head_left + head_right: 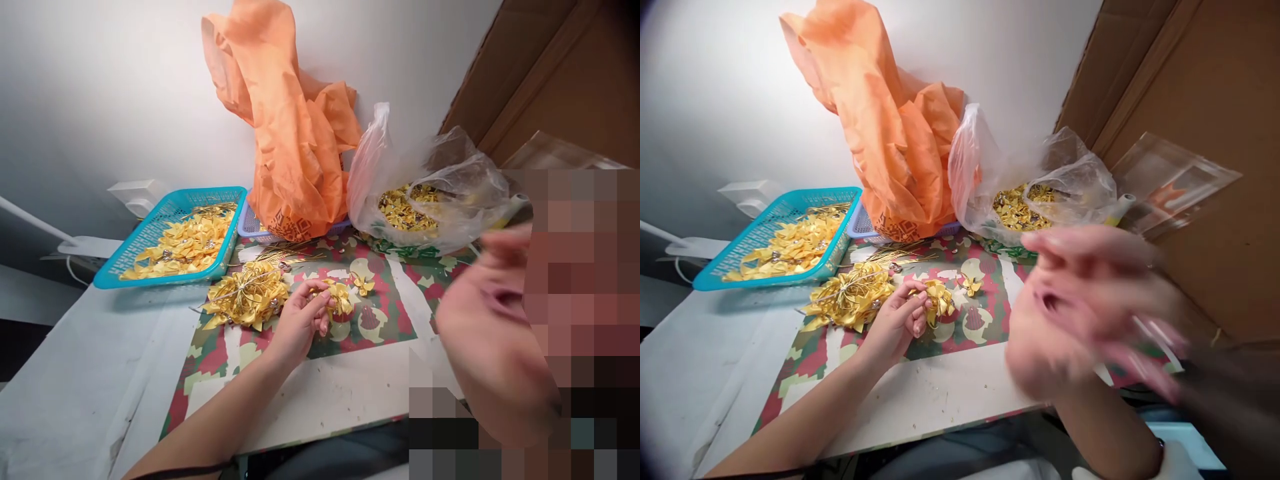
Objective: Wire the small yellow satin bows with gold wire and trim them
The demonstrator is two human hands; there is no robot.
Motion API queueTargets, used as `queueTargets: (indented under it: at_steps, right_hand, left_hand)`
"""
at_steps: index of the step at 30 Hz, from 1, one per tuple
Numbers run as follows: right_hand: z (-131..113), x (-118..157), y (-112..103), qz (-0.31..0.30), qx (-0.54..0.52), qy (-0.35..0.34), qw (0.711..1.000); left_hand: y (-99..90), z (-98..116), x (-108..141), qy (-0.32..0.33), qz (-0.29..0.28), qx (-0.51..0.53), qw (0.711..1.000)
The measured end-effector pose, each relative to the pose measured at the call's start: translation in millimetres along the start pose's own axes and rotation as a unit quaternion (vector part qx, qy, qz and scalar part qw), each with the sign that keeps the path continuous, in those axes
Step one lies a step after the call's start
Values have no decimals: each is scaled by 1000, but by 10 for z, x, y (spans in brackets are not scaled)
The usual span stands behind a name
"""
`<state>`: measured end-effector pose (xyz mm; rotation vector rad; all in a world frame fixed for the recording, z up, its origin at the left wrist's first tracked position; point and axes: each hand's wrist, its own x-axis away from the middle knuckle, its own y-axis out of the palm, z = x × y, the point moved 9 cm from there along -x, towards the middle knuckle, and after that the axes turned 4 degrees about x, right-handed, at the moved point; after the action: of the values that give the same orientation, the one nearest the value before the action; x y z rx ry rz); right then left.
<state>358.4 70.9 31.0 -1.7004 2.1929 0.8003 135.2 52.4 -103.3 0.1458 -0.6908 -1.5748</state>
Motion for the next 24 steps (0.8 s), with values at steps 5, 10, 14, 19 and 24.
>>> queueTargets:
  at_steps: [5,10,14,19,24]
  right_hand:
    - [640,90,457,-225,279,55,932]
    - [1283,354,452,-364,381,141,838]
    - [1279,399,408,-329,320,160,874]
    - [1144,388,412,-242,130,238,932]
    - [990,446,491,-219,110,245,938]
  left_hand:
    - [-29,20,-15,16,11,7,1000]
    - [-51,24,-10,10,25,0,1000]
    - [-66,24,-4,11,31,-31,999]
    - [-58,34,20,22,35,-72,997]
    - [-36,-22,44,-6,36,-80,996]
